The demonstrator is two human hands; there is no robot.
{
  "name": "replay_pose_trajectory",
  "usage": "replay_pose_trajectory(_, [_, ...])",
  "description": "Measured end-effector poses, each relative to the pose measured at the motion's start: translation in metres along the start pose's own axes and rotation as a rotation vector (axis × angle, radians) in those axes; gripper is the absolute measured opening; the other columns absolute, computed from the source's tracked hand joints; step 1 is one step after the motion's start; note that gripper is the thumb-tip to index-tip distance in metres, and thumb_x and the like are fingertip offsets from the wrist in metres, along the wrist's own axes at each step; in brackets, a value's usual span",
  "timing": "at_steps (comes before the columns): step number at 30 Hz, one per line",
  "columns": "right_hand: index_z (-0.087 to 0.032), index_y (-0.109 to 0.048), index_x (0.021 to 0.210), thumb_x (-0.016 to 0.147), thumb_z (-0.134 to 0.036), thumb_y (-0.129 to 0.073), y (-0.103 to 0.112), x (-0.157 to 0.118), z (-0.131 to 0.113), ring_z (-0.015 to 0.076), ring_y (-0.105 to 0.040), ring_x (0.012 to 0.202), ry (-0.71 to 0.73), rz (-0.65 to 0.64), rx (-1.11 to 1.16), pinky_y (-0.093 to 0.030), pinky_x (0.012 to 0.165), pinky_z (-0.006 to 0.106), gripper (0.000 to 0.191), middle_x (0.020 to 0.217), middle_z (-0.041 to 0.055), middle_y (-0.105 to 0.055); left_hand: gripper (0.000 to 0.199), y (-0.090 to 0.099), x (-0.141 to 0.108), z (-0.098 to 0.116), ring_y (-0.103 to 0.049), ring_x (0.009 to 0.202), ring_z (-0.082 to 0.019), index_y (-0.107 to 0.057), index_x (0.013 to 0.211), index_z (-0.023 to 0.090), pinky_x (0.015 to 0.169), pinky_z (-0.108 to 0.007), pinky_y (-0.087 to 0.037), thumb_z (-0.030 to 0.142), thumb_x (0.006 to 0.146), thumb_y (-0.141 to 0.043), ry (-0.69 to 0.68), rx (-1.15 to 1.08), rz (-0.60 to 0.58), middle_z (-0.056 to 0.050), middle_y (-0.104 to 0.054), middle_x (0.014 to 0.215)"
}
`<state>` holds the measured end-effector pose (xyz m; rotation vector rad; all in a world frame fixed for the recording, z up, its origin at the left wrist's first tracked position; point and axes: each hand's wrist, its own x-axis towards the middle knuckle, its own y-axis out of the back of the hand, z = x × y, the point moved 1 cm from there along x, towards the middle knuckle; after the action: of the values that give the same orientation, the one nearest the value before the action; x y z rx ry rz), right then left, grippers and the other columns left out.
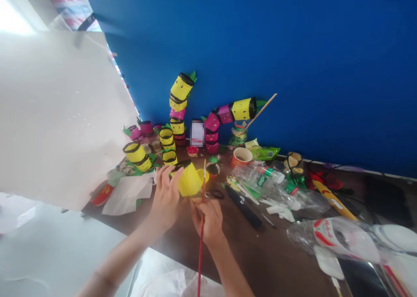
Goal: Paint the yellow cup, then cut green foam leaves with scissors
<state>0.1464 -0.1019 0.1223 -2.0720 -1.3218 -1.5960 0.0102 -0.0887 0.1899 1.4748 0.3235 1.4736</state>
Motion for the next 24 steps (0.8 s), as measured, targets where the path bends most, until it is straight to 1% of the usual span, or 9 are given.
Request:
replay_pose_trajectory(2, [-0.02,-0.053,0.083,0.072,-0.01,-0.068,0.003,0.004,-0.002,0.0141,-0.061,0.061,0.003,0.011,0.002,-0.049,0.056,0.027,0.021,0.07,0.0008,-0.067,0.068,0.001,0.0,-0.001,-0.026,0.125,-0.034,-0.027,0.135,0.017,0.098,-0.061,-0.03,0.007,0.072,-0.049,0.001,-0.001,-0.004,-0.018,-0.032,0.124])
replay_pose_trajectory(5, [-0.021,-0.053,0.081,0.074,-0.011,-0.067,0.005,0.005,0.0,0.0144,-0.06,0.06,-0.028,-0.016,-0.007,-0.049,0.056,0.028,0.018,0.067,0.0006,-0.065,0.068,0.001,0.001,-0.005,-0.028,0.124,-0.035,-0.024,0.136,0.017,0.098,-0.063,-0.029,0.012,0.074,-0.052,0.008,-0.012,0.003,-0.018,-0.032,0.124])
replay_pose_trajectory(8, [-0.021,-0.055,0.087,0.078,-0.01,-0.061,0.004,0.002,0.004,0.0157,-0.061,0.064,-0.065,-0.035,0.001,-0.049,0.058,0.029,0.015,0.072,0.0028,-0.067,0.071,-0.002,0.001,-0.012,-0.03,0.124,-0.035,-0.023,0.135,0.016,0.1,-0.063,-0.027,0.017,0.073,-0.058,0.046,-0.036,0.033,-0.019,-0.035,0.124])
replay_pose_trajectory(12, [-0.02,-0.056,0.093,0.079,-0.006,-0.056,0.006,0.004,0.006,0.0162,-0.062,0.072,-0.098,-0.056,0.069,-0.051,0.064,0.031,0.02,0.081,0.0046,-0.068,0.083,-0.011,0.002,-0.029,-0.033,0.123,-0.032,-0.019,0.135,0.015,0.102,-0.058,-0.028,0.03,0.069,-0.067,0.106,-0.149,0.13,-0.018,-0.04,0.123])
replay_pose_trajectory(14, [-0.021,-0.057,0.088,0.078,-0.006,-0.058,0.009,0.008,0.005,0.0148,-0.061,0.069,-0.11,-0.076,0.091,-0.051,0.065,0.03,0.018,0.076,0.0026,-0.066,0.091,-0.018,0.002,-0.04,-0.035,0.124,-0.031,-0.018,0.134,0.016,0.101,-0.055,-0.03,0.036,0.064,-0.071,0.132,-0.225,0.167,-0.018,-0.04,0.124])
replay_pose_trajectory(15, [-0.021,-0.058,0.086,0.078,-0.006,-0.059,0.01,0.011,0.005,0.0142,-0.06,0.068,-0.117,-0.08,0.09,-0.051,0.064,0.03,0.017,0.074,0.0016,-0.065,0.093,-0.021,0.002,-0.045,-0.036,0.124,-0.031,-0.016,0.134,0.016,0.1,-0.053,-0.033,0.036,0.063,-0.072,0.141,-0.254,0.163,-0.018,-0.039,0.125])
replay_pose_trajectory(19, [-0.02,-0.059,0.085,0.076,-0.011,-0.063,0.015,0.02,0.005,0.0154,-0.061,0.073,-0.164,-0.044,0.086,-0.052,0.066,0.03,0.014,0.079,0.0029,-0.065,0.092,-0.032,-0.001,-0.059,-0.037,0.125,-0.03,-0.021,0.131,0.015,0.1,-0.051,-0.035,0.04,0.06,-0.074,0.079,-0.305,0.209,-0.019,-0.04,0.124])
replay_pose_trajectory(21, [-0.021,-0.059,0.083,0.075,-0.012,-0.064,0.017,0.023,0.006,0.0151,-0.062,0.073,-0.193,-0.052,0.12,-0.052,0.067,0.03,0.013,0.079,0.0023,-0.065,0.092,-0.034,-0.002,-0.06,-0.039,0.123,-0.03,-0.025,0.13,0.014,0.1,-0.051,-0.035,0.041,0.058,-0.076,0.061,-0.309,0.232,-0.019,-0.041,0.123])
replay_pose_trajectory(24, [-0.021,-0.059,0.082,0.08,-0.011,-0.058,0.02,0.025,0.005,0.0147,-0.063,0.073,-0.236,-0.077,0.176,-0.053,0.067,0.029,0.011,0.078,0.0019,-0.066,0.092,-0.032,0.0,-0.058,-0.044,0.119,-0.03,-0.029,0.128,0.014,0.098,-0.049,-0.038,0.04,0.054,-0.078,0.024,-0.324,0.257,-0.018,-0.044,0.119])
